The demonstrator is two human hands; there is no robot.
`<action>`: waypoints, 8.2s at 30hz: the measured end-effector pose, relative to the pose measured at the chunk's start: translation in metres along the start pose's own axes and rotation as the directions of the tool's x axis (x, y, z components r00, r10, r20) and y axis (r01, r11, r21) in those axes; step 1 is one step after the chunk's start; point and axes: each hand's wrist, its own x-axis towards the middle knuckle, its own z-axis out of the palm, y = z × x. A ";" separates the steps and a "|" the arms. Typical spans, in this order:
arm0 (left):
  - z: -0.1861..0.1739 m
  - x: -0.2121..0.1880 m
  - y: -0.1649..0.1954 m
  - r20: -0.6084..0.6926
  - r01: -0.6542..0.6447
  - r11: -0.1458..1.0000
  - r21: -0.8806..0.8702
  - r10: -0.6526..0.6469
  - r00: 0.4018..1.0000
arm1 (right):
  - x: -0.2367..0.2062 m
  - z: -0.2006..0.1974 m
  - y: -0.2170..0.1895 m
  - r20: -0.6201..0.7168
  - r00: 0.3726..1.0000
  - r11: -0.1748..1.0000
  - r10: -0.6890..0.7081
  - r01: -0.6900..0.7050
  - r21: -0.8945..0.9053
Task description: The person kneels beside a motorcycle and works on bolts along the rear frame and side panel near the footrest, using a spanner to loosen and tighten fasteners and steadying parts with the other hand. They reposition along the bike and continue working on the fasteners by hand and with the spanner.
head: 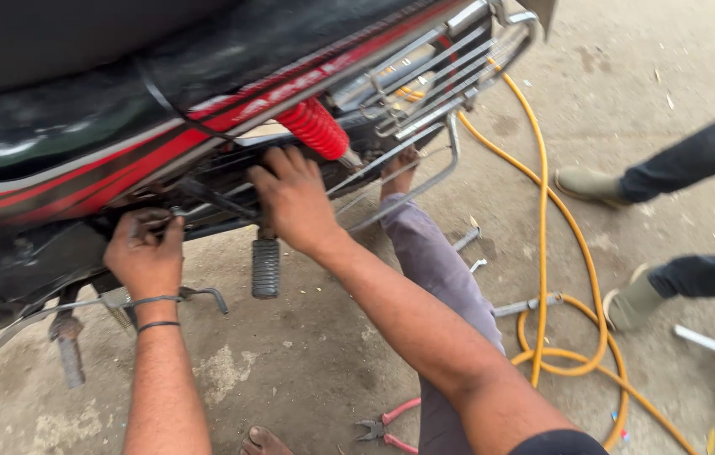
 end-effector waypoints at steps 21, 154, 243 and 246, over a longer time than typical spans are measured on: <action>-0.001 0.003 -0.025 0.050 -0.056 0.988 0.141 0.049 0.998 | -0.014 0.034 0.032 0.180 0.981 0.988 0.073 -0.046 -0.149; 0.006 0.012 0.001 -0.180 0.071 0.983 0.172 -0.039 0.983 | 0.013 0.042 -0.019 0.028 0.997 0.989 -0.068 0.071 -0.133; -0.004 0.016 -0.007 -0.008 0.051 0.987 0.154 -0.050 0.999 | 0.007 0.042 0.005 0.008 0.994 0.988 -0.108 0.108 -0.107; -0.003 0.017 -0.007 -0.055 0.013 0.990 0.140 -0.006 0.998 | 0.022 0.037 -0.009 0.055 0.991 0.989 -0.122 0.126 -0.076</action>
